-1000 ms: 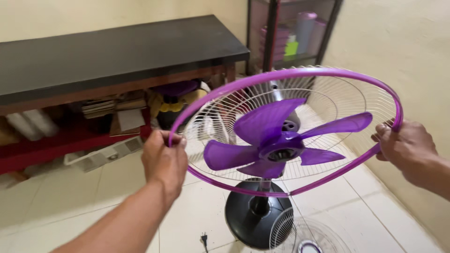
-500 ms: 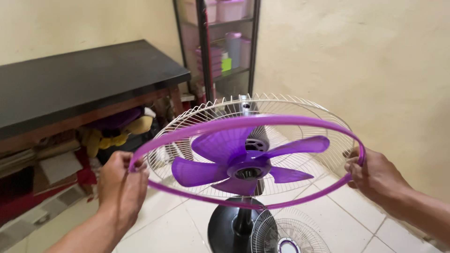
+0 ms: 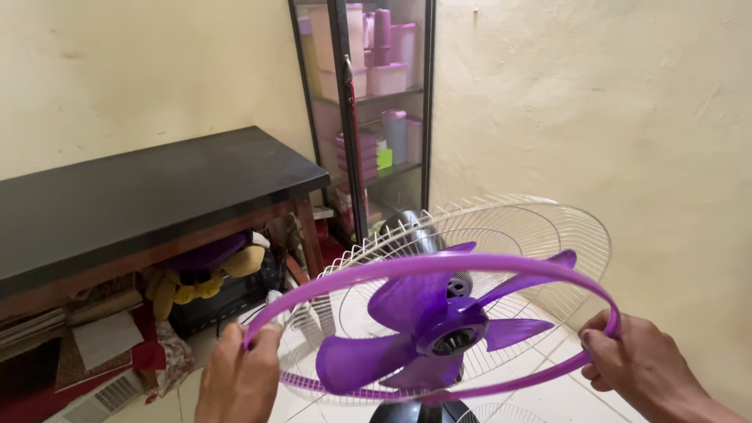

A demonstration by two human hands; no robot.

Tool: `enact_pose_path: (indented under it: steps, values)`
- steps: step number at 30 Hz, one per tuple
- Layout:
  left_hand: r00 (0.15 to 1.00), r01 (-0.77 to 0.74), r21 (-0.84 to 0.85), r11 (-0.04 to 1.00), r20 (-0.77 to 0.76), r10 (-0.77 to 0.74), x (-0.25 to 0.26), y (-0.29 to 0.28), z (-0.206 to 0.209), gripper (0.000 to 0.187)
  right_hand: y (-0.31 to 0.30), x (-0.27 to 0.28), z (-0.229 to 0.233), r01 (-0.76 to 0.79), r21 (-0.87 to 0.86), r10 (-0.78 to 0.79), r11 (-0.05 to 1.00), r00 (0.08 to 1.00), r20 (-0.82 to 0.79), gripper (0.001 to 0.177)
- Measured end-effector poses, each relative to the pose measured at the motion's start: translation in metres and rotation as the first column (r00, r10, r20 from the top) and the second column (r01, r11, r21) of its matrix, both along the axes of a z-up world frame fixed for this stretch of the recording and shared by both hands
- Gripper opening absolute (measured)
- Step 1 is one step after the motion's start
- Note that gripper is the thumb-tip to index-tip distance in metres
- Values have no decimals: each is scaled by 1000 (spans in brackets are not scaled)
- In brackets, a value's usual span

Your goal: The person assembles a standing electric fan by attaching the front grille, inserting the purple fan blades, securing them with a nut, and fitting the rear grille. The person handles the fan components and a small nut on a tiled floor next to a table.

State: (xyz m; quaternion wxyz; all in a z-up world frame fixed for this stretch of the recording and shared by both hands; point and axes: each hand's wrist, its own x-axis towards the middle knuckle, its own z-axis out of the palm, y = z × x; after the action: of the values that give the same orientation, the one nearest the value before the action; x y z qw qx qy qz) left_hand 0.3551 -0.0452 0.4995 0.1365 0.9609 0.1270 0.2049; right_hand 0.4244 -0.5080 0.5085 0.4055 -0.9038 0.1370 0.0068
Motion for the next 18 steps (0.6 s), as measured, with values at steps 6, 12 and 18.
enact_pose_path:
  steps: [6,12,18]
  values:
    - [990,-68,-382,922,-142,15,-11,5,12,15,-19,15,3,40,-91,-39,995,999,17,26]
    - [983,-158,-528,834,0,186,-38,-28,16,28,-25,38,33,56,-117,-65,991,995,-75,24]
    - [965,-206,-535,819,25,260,-38,-38,13,20,-22,50,35,30,-96,-37,995,996,-78,25]
